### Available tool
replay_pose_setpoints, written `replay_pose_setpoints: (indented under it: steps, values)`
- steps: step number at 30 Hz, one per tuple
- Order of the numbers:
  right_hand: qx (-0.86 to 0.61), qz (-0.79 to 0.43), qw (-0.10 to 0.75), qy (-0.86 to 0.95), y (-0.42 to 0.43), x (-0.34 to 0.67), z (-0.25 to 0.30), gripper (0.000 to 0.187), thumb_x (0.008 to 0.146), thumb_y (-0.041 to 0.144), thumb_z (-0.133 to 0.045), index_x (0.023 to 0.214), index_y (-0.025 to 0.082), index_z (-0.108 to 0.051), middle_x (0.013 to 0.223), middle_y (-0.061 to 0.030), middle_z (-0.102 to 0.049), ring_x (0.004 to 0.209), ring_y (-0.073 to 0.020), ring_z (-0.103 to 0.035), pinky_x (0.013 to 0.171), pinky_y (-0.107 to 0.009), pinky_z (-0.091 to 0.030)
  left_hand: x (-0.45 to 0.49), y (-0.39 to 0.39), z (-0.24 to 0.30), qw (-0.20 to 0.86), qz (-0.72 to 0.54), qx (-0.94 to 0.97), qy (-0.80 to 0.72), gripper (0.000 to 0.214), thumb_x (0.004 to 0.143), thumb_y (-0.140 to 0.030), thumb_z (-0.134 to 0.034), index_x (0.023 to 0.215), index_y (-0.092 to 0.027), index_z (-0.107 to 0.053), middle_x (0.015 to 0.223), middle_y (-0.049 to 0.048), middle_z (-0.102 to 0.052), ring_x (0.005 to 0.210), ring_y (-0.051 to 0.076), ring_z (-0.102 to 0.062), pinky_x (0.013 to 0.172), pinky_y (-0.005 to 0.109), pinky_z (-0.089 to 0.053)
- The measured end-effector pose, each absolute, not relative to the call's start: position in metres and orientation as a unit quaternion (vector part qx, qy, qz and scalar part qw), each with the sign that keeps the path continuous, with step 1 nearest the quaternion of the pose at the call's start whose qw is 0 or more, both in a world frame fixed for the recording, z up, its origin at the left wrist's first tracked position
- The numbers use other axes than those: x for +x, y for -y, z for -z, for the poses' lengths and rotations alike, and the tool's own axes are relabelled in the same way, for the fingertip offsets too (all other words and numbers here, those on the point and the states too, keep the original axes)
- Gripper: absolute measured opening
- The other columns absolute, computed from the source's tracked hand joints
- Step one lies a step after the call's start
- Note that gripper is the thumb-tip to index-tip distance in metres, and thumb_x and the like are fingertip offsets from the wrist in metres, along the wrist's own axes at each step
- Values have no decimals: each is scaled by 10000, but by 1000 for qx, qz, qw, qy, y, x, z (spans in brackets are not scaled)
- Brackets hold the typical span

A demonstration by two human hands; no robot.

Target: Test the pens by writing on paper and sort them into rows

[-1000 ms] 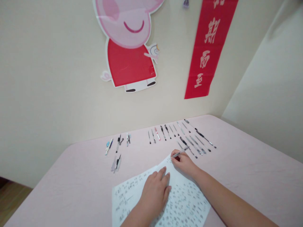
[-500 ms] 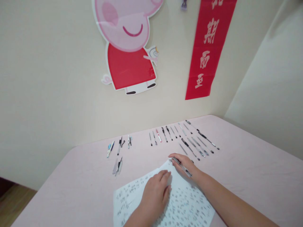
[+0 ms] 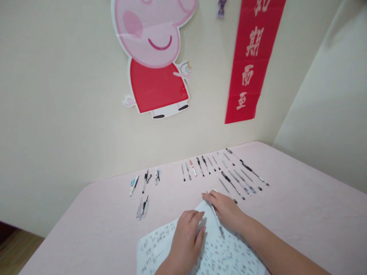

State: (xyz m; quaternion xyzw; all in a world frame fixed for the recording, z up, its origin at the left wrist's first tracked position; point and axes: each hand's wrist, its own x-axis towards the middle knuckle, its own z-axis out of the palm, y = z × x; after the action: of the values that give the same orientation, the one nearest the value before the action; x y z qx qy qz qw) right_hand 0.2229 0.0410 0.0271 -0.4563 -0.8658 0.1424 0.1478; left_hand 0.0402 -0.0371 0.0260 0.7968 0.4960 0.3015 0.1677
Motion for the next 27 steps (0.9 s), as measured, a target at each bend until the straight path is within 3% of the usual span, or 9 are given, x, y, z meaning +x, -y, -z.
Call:
replay_pose_setpoints:
  steps: [10, 16, 20, 27]
  values:
    - [-426, -133, 98, 889, -38, 216, -35, 437, 815, 110, -407, 1214, 254, -510, 905, -54, -570, 783, -165, -537, 661, -236, -353, 42, 36, -29, 186, -298, 782, -515, 300, 819, -188, -467, 1109, -203, -541, 1088, 116, -556, 1021, 243, -501, 898, 432, -423]
    - [-492, -149, 104, 851, -20, 211, -36, 430, 903, 269, -326, 1306, 154, -421, 972, -115, -638, 841, -219, -594, 705, -289, -386, 42, 36, -24, 178, -309, 781, -512, 358, 805, -80, -393, 1109, -205, -536, 1071, 104, -558, 1017, 220, -503, 897, 406, -424]
    - [-485, -164, 80, 855, -1, 200, -39, 516, 865, 351, -412, 1333, 136, -388, 996, -140, -648, 876, -255, -599, 720, -311, -394, 40, 33, -16, 146, -326, 753, -553, 328, 774, -35, -361, 1009, -177, -539, 1040, 108, -559, 1001, 223, -511, 883, 417, -428]
    - [-503, -129, 50, 853, 4, 190, -39, 606, 757, 125, -416, 1360, 135, -360, 937, -131, -656, 777, -225, -609, 668, -283, -394, 40, 34, -17, 80, -285, 729, -617, 233, 789, -79, -366, 923, -174, -531, 925, 84, -547, 900, 226, -523, 815, 398, -429]
